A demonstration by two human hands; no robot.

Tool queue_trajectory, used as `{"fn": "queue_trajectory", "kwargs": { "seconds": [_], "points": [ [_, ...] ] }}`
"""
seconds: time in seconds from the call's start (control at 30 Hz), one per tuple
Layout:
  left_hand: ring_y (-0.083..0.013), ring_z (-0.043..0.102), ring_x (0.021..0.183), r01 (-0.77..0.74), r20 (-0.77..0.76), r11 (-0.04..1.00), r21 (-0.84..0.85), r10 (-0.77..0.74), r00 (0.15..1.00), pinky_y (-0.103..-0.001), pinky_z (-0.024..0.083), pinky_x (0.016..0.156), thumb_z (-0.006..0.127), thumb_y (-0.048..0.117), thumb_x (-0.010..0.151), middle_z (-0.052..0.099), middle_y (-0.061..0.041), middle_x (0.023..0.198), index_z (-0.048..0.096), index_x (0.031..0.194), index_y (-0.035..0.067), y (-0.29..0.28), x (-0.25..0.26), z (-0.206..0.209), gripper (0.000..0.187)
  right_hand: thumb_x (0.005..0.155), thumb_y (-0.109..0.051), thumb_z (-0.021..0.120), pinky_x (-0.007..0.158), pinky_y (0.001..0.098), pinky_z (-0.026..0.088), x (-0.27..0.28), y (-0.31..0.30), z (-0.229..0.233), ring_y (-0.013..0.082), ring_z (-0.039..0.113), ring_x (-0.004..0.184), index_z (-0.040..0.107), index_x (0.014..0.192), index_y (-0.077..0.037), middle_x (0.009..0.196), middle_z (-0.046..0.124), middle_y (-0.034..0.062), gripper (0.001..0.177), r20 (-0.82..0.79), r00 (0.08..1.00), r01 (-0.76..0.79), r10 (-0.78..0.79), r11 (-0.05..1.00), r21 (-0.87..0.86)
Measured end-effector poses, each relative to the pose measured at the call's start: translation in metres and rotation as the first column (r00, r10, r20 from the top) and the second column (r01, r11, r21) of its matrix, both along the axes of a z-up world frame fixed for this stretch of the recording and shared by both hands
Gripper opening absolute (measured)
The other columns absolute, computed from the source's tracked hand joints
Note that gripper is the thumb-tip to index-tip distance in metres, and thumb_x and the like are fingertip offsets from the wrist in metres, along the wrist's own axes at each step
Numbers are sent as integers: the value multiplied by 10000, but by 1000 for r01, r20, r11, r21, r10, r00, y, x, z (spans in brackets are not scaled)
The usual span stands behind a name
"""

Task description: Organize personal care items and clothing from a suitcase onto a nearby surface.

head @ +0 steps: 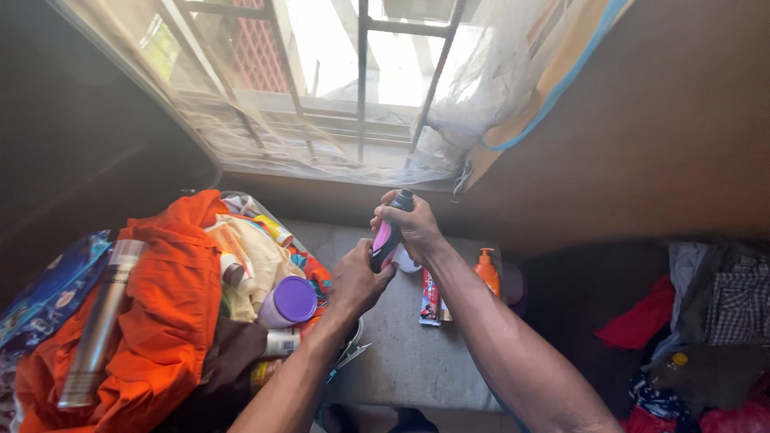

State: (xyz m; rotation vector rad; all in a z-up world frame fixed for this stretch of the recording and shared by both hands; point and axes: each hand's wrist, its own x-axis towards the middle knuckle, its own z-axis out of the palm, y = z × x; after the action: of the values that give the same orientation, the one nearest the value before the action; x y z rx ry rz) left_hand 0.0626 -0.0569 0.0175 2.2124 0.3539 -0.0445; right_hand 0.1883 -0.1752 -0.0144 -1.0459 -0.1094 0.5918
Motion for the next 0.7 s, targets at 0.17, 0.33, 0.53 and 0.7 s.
{"fn": "queue_trajectory", "kwargs": {
  "seconds": [0.17, 0.33, 0.53, 0.7],
  "points": [
    [-358, 658, 1018, 11, 9, 982, 191, -13, 1000, -509, 517, 843, 844, 361, 782, 672, -155, 1040, 602, 1177, 90, -15, 15, -4, 538, 765, -100, 845, 756, 372, 629, 15, -29, -5, 209, 746, 801, 584, 1148, -19, 905, 707, 101, 471, 0, 996, 88, -90, 982, -164],
    [-369, 630, 999, 49, 148, 971, 235, -86, 985, -510, 518, 843, 849, 343, 742, 637, -163, 1057, 589, 1205, 76, -31, 34, -14, 595, 749, -204, 918, 783, 289, 572, 41, -75, -27, 121, 684, 841, 635, 1142, -42, 949, 710, 54, 510, 146, 979, 189, -143, 904, -384],
    [-366, 665, 1052, 185, 29, 978, 91, -189, 982, -495, 517, 899, 797, 396, 825, 683, -175, 1067, 601, 1204, 77, -74, 48, -32, 533, 795, -331, 857, 745, 290, 541, 58, -117, -32, 111, 647, 820, 668, 1041, -55, 889, 672, 24, 415, 258, 951, 291, -172, 787, -544],
    [-357, 704, 1077, 211, -138, 966, -150, -231, 963, -464, 537, 932, 744, 340, 864, 729, -185, 1114, 602, 1275, 66, -107, 38, -44, 514, 838, -316, 819, 832, 322, 550, 59, -138, -57, 139, 644, 964, 660, 1112, -50, 1032, 680, 45, 414, 402, 916, 261, 22, 727, -635]
  ]
}}
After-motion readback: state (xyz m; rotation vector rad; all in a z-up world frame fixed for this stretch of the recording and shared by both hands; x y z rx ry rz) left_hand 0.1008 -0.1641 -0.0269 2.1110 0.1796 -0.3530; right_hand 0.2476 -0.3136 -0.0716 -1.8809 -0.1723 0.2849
